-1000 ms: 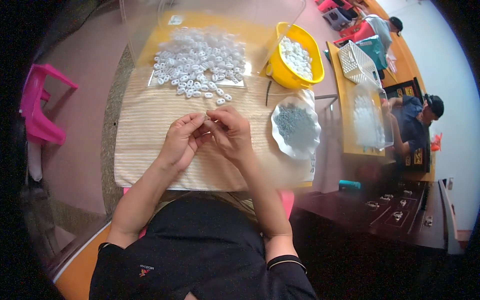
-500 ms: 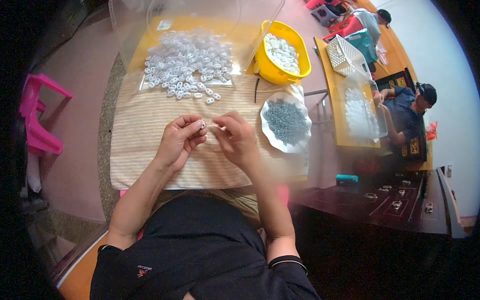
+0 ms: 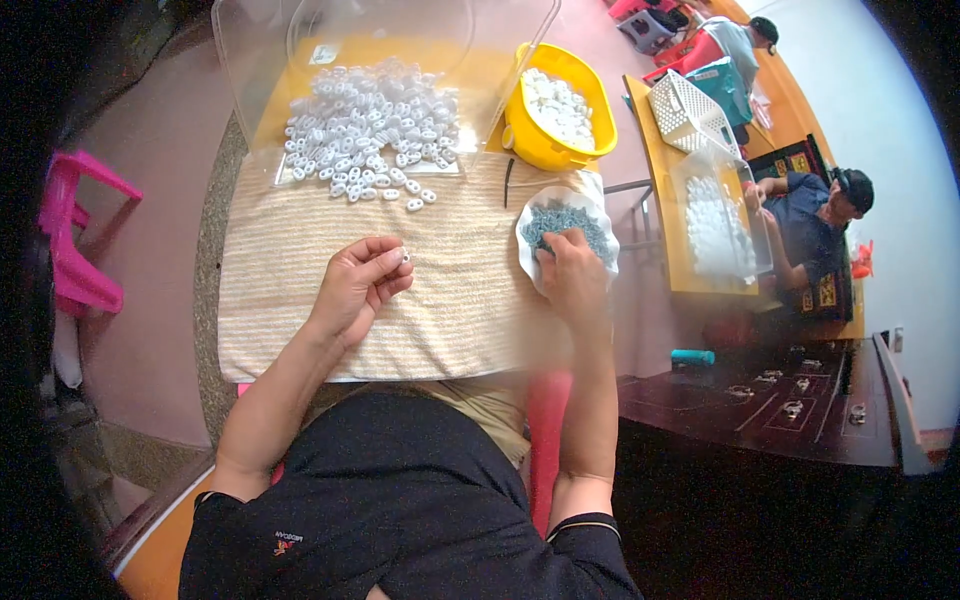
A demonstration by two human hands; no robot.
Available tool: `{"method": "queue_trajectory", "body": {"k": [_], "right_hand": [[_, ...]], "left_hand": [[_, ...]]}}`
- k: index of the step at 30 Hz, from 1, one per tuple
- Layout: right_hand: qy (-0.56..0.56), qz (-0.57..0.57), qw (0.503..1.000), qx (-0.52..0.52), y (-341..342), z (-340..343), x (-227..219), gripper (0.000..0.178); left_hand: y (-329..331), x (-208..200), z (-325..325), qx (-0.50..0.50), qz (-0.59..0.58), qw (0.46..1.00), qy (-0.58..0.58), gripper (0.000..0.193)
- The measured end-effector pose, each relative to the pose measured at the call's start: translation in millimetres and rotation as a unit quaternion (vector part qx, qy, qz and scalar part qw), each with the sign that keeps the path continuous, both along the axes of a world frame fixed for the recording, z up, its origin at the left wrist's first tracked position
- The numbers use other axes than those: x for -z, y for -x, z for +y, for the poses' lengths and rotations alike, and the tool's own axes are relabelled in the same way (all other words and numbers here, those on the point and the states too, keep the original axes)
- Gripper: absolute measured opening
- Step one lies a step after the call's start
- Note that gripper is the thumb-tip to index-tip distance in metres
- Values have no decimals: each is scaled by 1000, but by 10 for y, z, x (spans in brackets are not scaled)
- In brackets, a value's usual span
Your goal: Manual assembly of small white plastic components by inserting tiny grey pieces into them.
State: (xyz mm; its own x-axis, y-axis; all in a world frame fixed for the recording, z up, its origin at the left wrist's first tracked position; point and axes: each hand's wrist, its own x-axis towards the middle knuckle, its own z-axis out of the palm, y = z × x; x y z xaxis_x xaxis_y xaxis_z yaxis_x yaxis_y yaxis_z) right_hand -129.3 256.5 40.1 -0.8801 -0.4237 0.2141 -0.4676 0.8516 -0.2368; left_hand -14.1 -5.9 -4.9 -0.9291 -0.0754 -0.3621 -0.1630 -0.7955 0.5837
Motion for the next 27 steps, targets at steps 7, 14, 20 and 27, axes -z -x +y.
{"method": "queue_trajectory", "body": {"k": [7, 14, 20, 27], "right_hand": [[30, 23, 999, -8, 33, 17, 113, 12], [95, 13, 995, 5, 6, -20, 88, 13], [93, 26, 995, -21, 53, 17, 200, 12], [46, 47, 998, -16, 89, 34, 282, 10]], "left_hand": [[4, -5, 1, 3, -1, 1000, 5, 11], [1, 5, -8, 7, 0, 1000, 6, 11], [-4, -2, 9, 10, -4, 1000, 9, 10], [-4, -13, 16, 11, -6, 1000, 15, 9]]}}
